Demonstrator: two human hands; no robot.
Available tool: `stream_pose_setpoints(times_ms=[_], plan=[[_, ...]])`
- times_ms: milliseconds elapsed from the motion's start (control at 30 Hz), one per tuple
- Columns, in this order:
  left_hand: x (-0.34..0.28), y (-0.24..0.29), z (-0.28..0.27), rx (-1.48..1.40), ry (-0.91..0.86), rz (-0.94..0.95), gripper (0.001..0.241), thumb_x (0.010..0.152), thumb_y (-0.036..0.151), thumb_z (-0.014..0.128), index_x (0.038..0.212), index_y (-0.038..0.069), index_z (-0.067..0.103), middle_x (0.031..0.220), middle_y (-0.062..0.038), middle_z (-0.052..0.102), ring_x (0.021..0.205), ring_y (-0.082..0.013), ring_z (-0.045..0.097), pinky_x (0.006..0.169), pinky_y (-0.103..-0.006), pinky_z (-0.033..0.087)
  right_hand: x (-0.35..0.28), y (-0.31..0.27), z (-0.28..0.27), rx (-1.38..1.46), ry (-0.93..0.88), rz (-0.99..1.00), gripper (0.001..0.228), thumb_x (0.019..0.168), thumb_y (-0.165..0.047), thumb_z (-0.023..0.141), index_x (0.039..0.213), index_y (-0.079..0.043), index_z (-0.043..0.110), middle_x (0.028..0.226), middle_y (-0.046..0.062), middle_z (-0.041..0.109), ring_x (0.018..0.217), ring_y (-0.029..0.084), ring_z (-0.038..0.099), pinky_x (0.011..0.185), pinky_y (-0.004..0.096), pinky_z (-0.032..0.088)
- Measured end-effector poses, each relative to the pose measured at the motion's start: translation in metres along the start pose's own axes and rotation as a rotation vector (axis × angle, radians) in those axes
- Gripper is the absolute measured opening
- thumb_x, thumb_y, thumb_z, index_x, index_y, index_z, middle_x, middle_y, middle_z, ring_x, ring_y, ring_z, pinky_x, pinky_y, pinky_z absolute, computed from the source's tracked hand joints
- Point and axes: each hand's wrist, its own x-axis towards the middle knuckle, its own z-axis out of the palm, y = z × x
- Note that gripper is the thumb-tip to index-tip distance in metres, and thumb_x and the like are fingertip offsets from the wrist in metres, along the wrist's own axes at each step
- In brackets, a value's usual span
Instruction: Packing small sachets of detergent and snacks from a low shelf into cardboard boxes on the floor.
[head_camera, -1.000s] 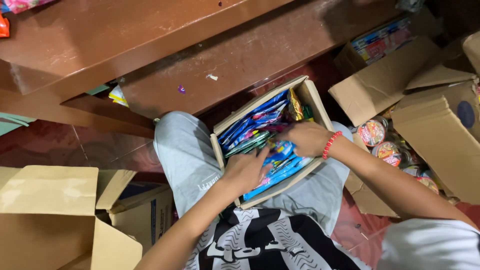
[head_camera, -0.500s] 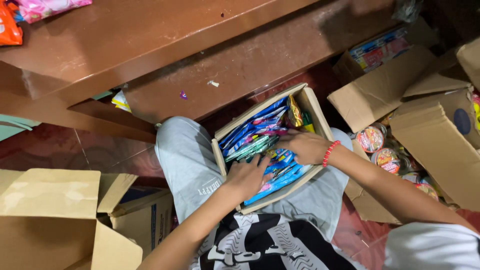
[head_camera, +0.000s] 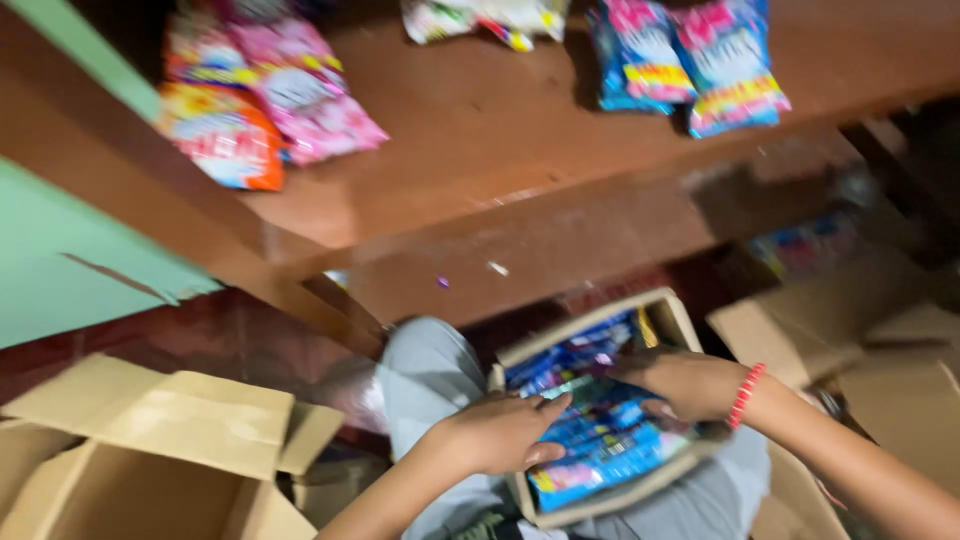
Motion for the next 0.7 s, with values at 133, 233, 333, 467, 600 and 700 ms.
stream_pose_setpoints(times_ms=[133, 233, 333, 467, 600, 700], plan=[[-0.041, -0.006, -0.066, 0.014, 0.179, 0.027, 0.072, 0.101, 0.041, 0.054, 0.155, -0.002, 0.035, 0.131, -0.027, 0.059, 0.117, -0.0440, 0.059, 0.098, -0.0486, 0.048, 0.021, -0.055, -0.071, -0.009, 0.045, -0.048, 0.063, 0.090, -0.020, 0.065, 0.151, -0.013, 0.049, 0.133, 0.017, 0.065, 0.113, 0.037, 0.062, 0.097, 0.045, 0.048], [-0.069, -0.016, -0.102, 0.036, 0.563, 0.166, 0.063, 0.103, 0.035, 0.059, 0.150, -0.003, 0.042, 0.142, -0.028, 0.057, 0.127, -0.0451, 0.055, 0.104, -0.0475, 0.045, 0.044, -0.091, -0.119, -0.041, 0.339, -0.413, 0.050, 0.090, -0.017, 0.068, 0.138, -0.004, 0.060, 0.133, 0.022, 0.067, 0.116, 0.036, 0.064, 0.095, 0.042, 0.050], [-0.089, -0.026, -0.140, 0.001, 0.817, 0.045, 0.054, 0.101, 0.028, 0.063, 0.147, 0.003, 0.049, 0.140, -0.024, 0.059, 0.132, -0.0407, 0.055, 0.107, -0.0438, 0.045, 0.089, -0.120, -0.161, 0.343, 0.273, 0.004, 0.045, 0.098, -0.021, 0.063, 0.142, -0.017, 0.068, 0.112, 0.010, 0.079, 0.085, 0.027, 0.073, 0.082, 0.038, 0.057], [-0.077, -0.070, -0.183, -0.032, 1.375, -0.013, 0.050, 0.096, 0.005, 0.055, 0.146, 0.002, 0.050, 0.150, -0.023, 0.051, 0.142, -0.0405, 0.046, 0.117, -0.0449, 0.038, 0.199, -0.114, -0.194, 0.760, 0.657, -0.542, 0.038, 0.099, -0.010, 0.057, 0.135, -0.001, 0.059, 0.121, 0.007, 0.070, 0.111, 0.014, 0.065, 0.100, 0.030, 0.053], [-0.052, -0.135, -0.216, 0.047, 1.720, -0.219, 0.065, 0.088, 0.000, 0.056, 0.151, -0.005, 0.036, 0.157, -0.032, 0.031, 0.145, -0.0500, 0.030, 0.120, -0.0538, 0.026, 0.308, -0.111, -0.217, 1.004, 0.911, -0.444, 0.041, 0.098, -0.013, 0.060, 0.136, 0.001, 0.057, 0.123, 0.013, 0.068, 0.111, 0.019, 0.064, 0.096, 0.033, 0.052], [-0.039, -0.157, -0.221, 0.258, 1.659, -0.427, 0.070, 0.090, 0.006, 0.057, 0.153, -0.008, 0.029, 0.158, -0.033, 0.028, 0.147, -0.0534, 0.027, 0.120, -0.0590, 0.021, 0.380, -0.086, -0.237, 1.153, 0.981, -0.371, 0.047, 0.096, -0.018, 0.063, 0.139, 0.000, 0.053, 0.123, 0.017, 0.067, 0.110, 0.022, 0.064, 0.093, 0.036, 0.053]])
